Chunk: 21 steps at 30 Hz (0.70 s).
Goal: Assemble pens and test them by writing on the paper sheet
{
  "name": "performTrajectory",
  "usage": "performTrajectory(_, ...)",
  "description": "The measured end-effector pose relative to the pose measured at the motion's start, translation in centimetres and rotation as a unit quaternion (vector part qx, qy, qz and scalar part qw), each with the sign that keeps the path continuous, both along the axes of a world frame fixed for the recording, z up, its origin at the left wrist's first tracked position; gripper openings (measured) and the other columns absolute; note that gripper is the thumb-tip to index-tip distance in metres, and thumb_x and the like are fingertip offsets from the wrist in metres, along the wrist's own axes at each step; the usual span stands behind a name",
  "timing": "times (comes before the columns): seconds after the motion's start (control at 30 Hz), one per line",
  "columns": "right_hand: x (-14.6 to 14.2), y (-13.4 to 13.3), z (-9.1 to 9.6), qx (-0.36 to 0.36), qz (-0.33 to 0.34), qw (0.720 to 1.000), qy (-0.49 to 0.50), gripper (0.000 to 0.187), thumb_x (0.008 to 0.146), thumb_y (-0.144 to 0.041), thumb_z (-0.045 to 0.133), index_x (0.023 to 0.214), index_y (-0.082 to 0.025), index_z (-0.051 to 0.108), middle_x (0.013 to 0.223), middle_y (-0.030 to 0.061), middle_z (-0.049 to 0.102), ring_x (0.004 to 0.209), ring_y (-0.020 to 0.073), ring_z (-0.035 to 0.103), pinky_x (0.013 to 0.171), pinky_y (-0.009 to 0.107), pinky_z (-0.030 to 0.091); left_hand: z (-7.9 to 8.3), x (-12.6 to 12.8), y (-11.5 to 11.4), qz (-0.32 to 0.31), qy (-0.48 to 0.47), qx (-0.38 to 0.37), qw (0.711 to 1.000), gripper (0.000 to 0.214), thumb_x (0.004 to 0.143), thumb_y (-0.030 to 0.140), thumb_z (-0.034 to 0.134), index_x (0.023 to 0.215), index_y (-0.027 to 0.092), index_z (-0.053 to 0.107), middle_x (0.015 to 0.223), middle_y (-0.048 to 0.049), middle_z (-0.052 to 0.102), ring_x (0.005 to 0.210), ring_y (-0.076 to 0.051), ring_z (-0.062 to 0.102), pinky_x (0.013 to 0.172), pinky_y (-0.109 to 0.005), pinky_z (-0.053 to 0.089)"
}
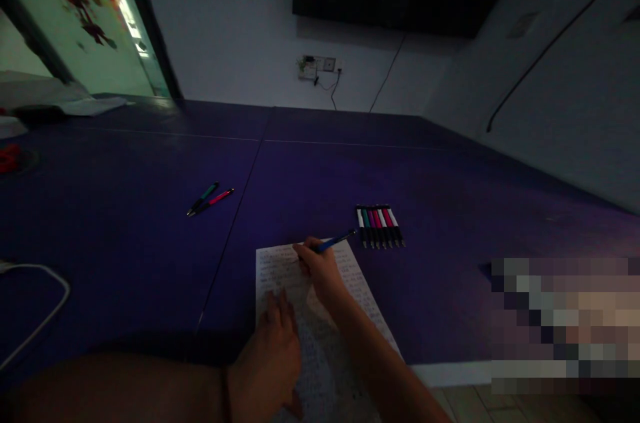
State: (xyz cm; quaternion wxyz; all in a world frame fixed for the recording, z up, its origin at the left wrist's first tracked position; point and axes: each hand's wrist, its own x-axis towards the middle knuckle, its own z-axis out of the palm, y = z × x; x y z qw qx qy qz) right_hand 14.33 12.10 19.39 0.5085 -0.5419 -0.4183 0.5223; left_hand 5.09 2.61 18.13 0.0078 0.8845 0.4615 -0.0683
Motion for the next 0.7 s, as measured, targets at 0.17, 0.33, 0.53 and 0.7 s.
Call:
performTrajectory(0.17, 2.2, 2.9, 0.4, 0.022, 0.094, 0.992, 0.083, 0.03, 0.051, -0.027, 0.065, 0.05, -0.017, 0.036, 0.044, -0.0087, 0.037, 0.043, 0.0042, 0.037, 0.042, 0.018, 0.025, -3.0, -0.6, 0.6, 0.109, -0.151, 0.041, 0.982, 0.059, 0.065, 0.028, 0.058, 0.116, 0.002, 0.046, 0.116, -0.0321, 0.042, 0.103, -0.042, 0.044, 0.075, -0.048, 0.038)
performTrajectory(0.33, 2.8, 3.4, -0.4, 0.001, 0.1, 0.978, 0.183, 0.038, 0.055, -0.046, 0.063, 0.077, -0.019, 0.046, 0.044, -0.0128, 0.03, 0.032, 0.0023, 0.024, 0.032, 0.017, 0.014, -4.1, -1.6, 2.2, -0.01, -0.082, 0.067, 0.994, 0.042, 0.07, 0.016, 0.048, 0.109, 0.001, 0.053, 0.109, -0.0299, 0.049, 0.1, -0.039, 0.048, 0.075, -0.046, 0.04)
performTrajectory(0.53, 3.5, 4.0, -0.8, -0.032, 0.073, 0.942, 0.327, 0.033, 0.063, -0.04, 0.062, 0.081, -0.015, 0.052, 0.048, -0.0074, 0.044, 0.04, 0.0047, 0.043, 0.038, 0.017, 0.033, 0.4, -2.5, 4.8, -0.085, -0.046, -0.002, 0.995, 0.038, 0.063, 0.033, 0.06, 0.087, 0.004, 0.063, 0.09, -0.0236, 0.061, 0.086, -0.032, 0.055, 0.07, -0.037, 0.042)
performTrajectory(0.7, 4.0, 4.6, -1.0, -0.021, 0.071, 0.911, 0.407, 0.026, 0.063, -0.019, 0.062, 0.087, -0.018, 0.053, 0.086, 0.0025, 0.062, 0.078, 0.0128, 0.059, 0.074, 0.027, 0.044, 4.7, -2.1, 10.3, -0.025, -0.288, -0.183, 0.94, 0.04, 0.068, 0.051, 0.049, 0.062, 0.014, 0.062, 0.061, -0.0061, 0.06, 0.06, -0.016, 0.055, 0.061, -0.027, 0.042)
